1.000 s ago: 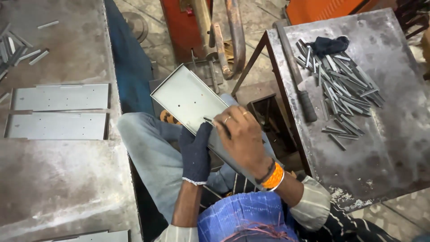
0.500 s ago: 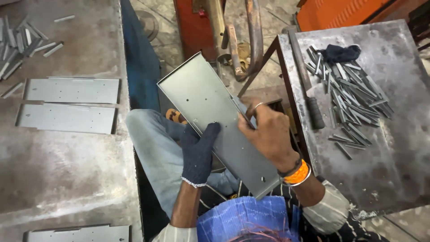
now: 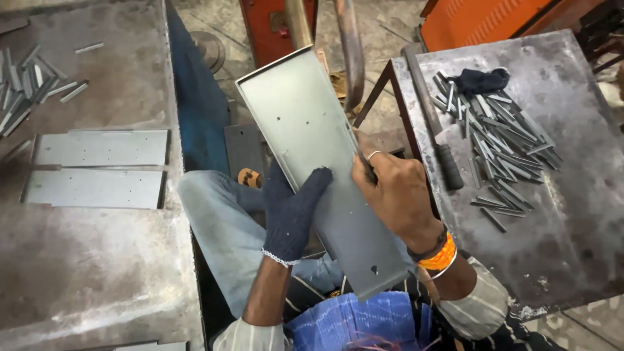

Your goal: The person spot welds small metal components onto larger metal base plates at a workstation.

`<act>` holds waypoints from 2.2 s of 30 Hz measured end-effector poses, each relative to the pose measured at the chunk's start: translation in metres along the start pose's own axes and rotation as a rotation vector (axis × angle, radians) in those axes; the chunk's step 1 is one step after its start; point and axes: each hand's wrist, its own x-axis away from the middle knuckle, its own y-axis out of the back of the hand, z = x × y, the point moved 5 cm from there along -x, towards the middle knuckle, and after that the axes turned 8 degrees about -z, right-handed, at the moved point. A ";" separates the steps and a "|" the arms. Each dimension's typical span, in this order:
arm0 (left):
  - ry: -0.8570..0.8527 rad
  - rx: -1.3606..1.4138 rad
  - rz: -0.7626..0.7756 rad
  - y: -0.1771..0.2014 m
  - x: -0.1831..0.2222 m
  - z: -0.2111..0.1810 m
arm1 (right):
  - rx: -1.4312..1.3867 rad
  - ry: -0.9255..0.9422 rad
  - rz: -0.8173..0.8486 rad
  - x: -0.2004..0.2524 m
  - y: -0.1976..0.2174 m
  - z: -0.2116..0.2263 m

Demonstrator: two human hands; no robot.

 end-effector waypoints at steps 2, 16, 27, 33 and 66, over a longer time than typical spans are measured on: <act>0.021 0.019 -0.004 -0.002 -0.002 -0.002 | -0.016 0.013 0.006 -0.004 0.001 0.004; 0.111 0.082 0.021 -0.011 -0.020 -0.006 | -0.056 -0.057 0.053 -0.026 0.005 0.002; 0.067 0.050 0.001 -0.004 -0.020 -0.002 | -0.021 -0.101 0.091 -0.021 0.000 0.010; 0.029 0.102 0.037 -0.010 -0.028 -0.009 | 0.051 -0.093 0.080 -0.018 0.005 0.002; -0.088 0.107 0.096 -0.010 -0.054 -0.021 | 0.095 -0.077 0.122 -0.011 0.008 0.005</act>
